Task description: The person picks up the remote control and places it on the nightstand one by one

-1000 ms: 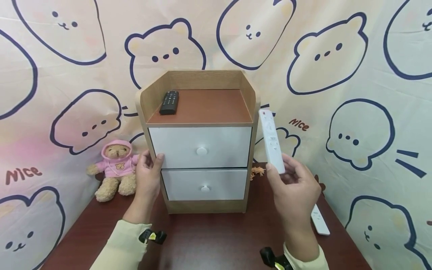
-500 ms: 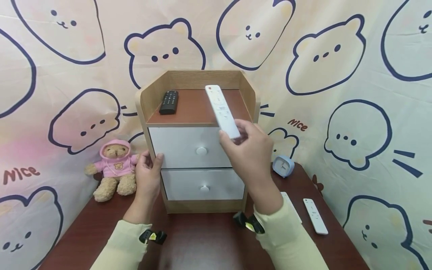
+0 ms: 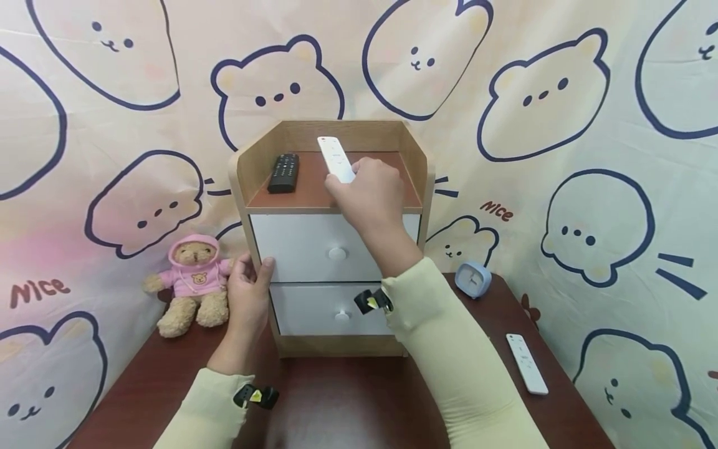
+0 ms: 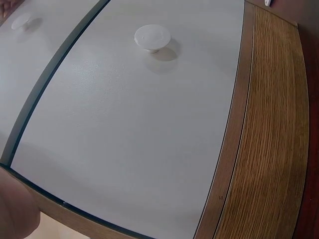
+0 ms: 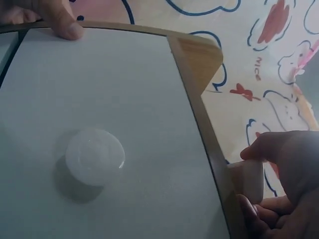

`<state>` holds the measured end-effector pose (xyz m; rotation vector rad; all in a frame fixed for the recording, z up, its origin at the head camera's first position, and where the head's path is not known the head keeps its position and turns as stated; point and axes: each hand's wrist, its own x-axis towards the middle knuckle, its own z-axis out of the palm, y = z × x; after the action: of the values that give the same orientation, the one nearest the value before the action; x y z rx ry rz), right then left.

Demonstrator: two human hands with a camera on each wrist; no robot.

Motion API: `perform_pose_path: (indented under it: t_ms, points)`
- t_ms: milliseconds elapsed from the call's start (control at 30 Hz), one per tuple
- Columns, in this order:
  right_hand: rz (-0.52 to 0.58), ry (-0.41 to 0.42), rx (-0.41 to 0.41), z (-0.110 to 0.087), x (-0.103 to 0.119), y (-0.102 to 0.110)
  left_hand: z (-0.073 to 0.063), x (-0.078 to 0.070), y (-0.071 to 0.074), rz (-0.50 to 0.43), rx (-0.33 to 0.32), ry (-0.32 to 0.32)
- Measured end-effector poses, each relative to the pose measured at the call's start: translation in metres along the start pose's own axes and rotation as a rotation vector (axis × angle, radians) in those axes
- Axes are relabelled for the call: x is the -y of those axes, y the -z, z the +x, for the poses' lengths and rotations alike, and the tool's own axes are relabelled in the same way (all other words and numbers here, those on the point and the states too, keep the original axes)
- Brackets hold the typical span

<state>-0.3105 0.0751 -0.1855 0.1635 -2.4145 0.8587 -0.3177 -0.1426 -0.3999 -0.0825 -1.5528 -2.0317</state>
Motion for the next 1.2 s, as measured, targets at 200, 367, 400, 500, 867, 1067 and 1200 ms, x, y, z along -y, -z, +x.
perform_pose_path:
  t_ms: [200,367,400,500,867,1067,1200]
  points:
    - [-0.022,-0.087,0.097,0.016,0.012,-0.014,0.0,-0.001,0.001,0.028,-0.003,-0.002]
    - [-0.04,-0.119,0.14,0.027,0.023,-0.022,0.001,-0.002,0.001,0.043,0.005,0.002]
    - [-0.047,-0.121,0.143,0.029,0.025,-0.024,0.001,-0.002,0.002,0.046,0.005,0.005]
    - [-0.086,-0.102,0.15,0.034,0.029,-0.03,0.001,-0.001,0.003,0.05,0.002,0.013]
    - [-0.217,-0.01,0.143,0.043,0.03,-0.043,0.0,-0.001,0.0,0.04,0.026,-0.017]
    - [-0.233,0.002,0.153,0.043,0.029,-0.044,0.002,-0.001,0.0,0.045,0.023,-0.02]
    - [-0.258,0.002,0.171,0.042,0.029,-0.046,0.0,0.0,0.0,0.046,0.018,-0.019]
